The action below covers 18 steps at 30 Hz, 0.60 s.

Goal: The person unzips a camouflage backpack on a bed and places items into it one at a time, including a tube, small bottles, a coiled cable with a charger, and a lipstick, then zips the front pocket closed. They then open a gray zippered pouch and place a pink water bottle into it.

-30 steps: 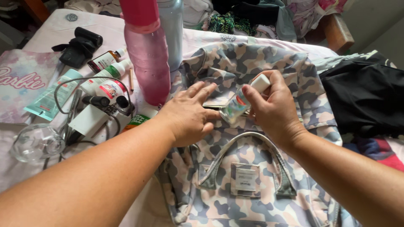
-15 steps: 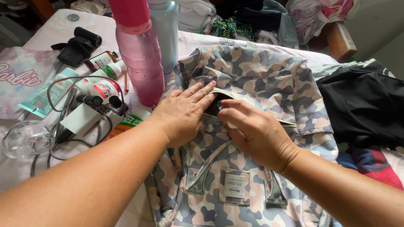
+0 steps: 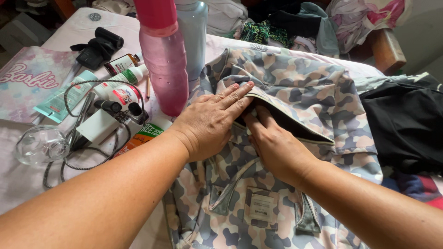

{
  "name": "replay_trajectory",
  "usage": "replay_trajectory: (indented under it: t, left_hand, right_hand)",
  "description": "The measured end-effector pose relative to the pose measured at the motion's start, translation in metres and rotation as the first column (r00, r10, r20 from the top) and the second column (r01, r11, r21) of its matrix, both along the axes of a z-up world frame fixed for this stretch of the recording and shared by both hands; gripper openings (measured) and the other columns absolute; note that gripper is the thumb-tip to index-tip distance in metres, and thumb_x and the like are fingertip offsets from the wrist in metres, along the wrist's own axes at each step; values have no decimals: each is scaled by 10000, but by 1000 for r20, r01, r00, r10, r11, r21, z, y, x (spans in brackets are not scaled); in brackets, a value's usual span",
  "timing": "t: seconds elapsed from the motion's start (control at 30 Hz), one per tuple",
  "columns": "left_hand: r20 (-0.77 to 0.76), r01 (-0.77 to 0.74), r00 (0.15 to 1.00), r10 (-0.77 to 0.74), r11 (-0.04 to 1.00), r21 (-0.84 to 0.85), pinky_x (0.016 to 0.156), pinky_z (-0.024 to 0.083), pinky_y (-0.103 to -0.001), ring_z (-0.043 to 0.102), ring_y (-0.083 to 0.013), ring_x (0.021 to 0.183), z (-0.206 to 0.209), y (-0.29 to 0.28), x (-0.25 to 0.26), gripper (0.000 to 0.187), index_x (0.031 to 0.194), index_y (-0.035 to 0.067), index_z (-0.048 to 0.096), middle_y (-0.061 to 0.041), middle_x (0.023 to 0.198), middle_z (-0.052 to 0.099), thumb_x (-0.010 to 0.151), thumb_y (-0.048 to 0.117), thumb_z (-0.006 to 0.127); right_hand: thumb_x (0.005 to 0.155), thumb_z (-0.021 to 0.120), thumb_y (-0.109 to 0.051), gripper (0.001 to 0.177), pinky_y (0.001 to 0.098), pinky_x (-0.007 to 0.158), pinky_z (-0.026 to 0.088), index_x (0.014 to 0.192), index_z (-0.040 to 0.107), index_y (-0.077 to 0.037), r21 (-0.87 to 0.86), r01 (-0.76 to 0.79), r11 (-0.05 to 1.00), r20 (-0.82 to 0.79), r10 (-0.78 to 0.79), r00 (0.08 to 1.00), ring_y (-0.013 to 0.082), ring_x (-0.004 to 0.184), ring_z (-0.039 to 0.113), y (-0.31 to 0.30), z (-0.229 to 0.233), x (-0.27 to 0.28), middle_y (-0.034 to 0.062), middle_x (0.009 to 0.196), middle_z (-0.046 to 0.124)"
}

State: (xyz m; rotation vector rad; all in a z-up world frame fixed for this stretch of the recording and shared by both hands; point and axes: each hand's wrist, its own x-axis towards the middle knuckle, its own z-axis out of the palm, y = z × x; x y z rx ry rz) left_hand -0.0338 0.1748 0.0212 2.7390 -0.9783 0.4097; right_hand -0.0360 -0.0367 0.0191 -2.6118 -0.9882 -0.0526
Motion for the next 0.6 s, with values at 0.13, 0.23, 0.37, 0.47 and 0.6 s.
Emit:
replay_trajectory:
  t: [0.13,0.23,0.37,0.47,0.6]
  left_hand:
    - [29,29,999,-28,998,-60,1153,315,-417,297,-249,1514,3,0,1,797,1546,56,358,-86,1666,258,808,122,653]
    - [66,53,997,-47,995,-83,1157,321,-419,311,-249,1517,4,0,1,758,1527,51,395,-87,1661,282,819,129,653]
    - [64,80,995,-74,992,-98,1162,323,-420,323,-242,1517,4,1,1,684,1500,50,446,-87,1659,302,846,129,629]
    - [63,86,995,-80,992,-97,1179,318,-418,332,-235,1518,4,2,0,636,1485,54,471,-83,1655,313,870,144,608]
    - [50,89,995,-86,993,-78,1179,310,-417,326,-234,1515,4,3,0,634,1484,55,465,-84,1657,302,873,155,599]
  right_hand:
    - [912,562,-62,536,509,998,454,1412,417,70,47,-25,999,107,20,994,556,1200,514,6,-4,5,401,1399,413]
    - [901,574,-36,532,513,998,456,1388,419,114,63,-24,998,134,15,991,552,1185,522,11,-10,10,414,1359,434]
    - [838,573,29,519,477,1022,461,1348,488,83,-76,108,991,-18,-110,994,480,1206,542,15,-21,24,368,1346,481]
    - [729,608,49,573,477,1054,420,1297,540,87,-132,8,991,75,2,997,480,1229,517,15,-31,35,361,1317,510]
    - [695,636,33,573,477,1068,381,1263,582,82,-190,-33,981,134,59,989,483,1243,491,14,-43,43,364,1304,525]
